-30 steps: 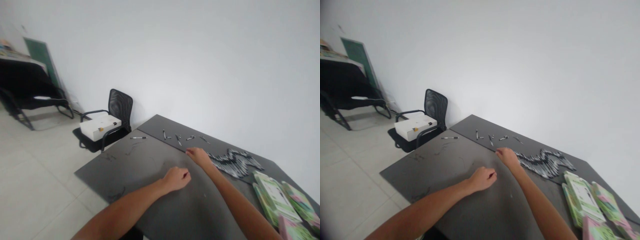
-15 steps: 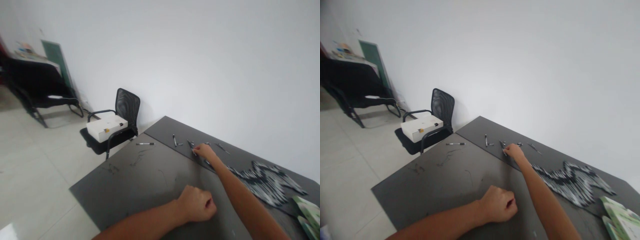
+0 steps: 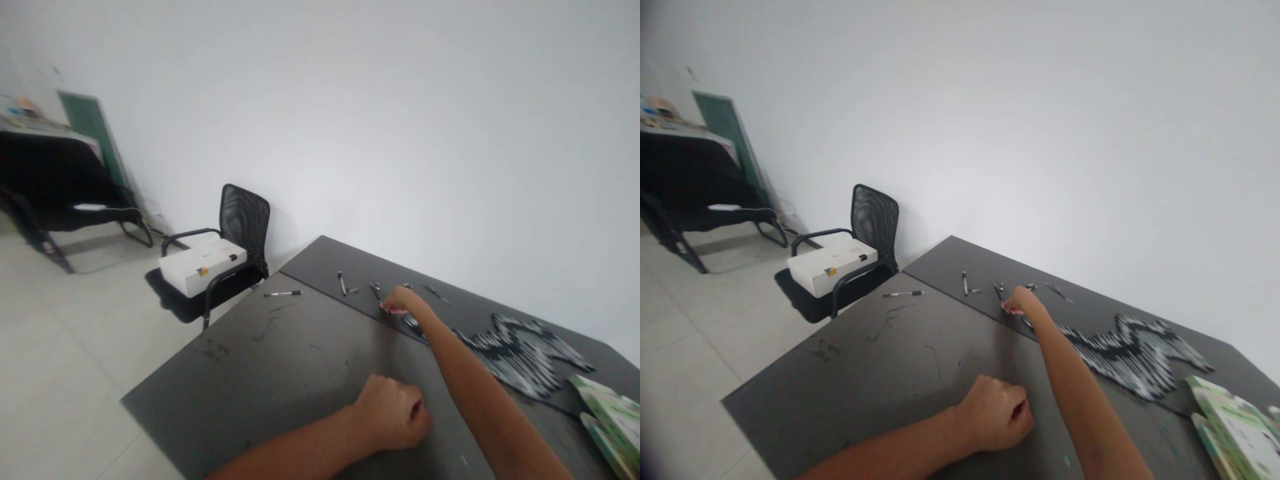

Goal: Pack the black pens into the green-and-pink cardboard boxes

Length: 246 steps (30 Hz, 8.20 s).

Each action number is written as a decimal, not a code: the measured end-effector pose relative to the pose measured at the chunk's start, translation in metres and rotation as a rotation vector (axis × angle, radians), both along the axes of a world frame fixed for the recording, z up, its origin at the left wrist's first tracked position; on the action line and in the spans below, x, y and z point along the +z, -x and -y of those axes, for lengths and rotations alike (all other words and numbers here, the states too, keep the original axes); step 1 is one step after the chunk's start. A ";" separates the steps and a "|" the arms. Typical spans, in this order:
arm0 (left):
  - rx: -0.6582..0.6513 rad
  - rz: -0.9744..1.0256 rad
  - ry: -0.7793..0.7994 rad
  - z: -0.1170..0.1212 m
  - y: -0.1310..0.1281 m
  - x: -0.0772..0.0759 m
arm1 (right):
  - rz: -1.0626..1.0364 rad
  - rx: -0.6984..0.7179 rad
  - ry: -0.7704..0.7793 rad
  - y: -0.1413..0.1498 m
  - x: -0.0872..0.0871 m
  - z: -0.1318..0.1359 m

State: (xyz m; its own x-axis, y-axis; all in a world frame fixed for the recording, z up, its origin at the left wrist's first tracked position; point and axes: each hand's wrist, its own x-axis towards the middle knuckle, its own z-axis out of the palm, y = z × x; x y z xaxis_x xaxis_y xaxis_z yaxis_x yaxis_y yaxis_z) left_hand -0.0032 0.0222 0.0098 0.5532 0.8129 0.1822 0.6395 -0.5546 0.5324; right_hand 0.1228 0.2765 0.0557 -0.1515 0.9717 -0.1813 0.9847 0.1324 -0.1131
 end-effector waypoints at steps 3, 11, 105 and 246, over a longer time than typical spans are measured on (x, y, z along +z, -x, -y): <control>0.001 0.081 0.036 -0.001 -0.002 -0.006 | -0.021 -0.080 0.136 0.003 0.005 0.004; 0.341 0.571 0.198 -0.017 -0.002 -0.016 | -0.236 -0.010 0.025 -0.024 0.036 0.059; 0.271 0.940 0.243 0.008 0.003 0.003 | -1.095 -0.027 -0.188 -0.032 -0.023 0.288; 0.274 1.135 0.764 0.005 -0.003 -0.048 | 0.055 -0.133 -0.149 -0.219 -0.006 -0.084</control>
State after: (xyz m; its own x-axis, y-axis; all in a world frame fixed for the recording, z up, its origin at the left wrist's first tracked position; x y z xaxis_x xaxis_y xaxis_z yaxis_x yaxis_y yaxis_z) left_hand -0.0005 0.0171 -0.0386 0.2131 0.9703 -0.1143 -0.3000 0.1763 0.9375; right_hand 0.3418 0.3603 0.0497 -0.0137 0.9992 -0.0382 0.9988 0.0118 -0.0479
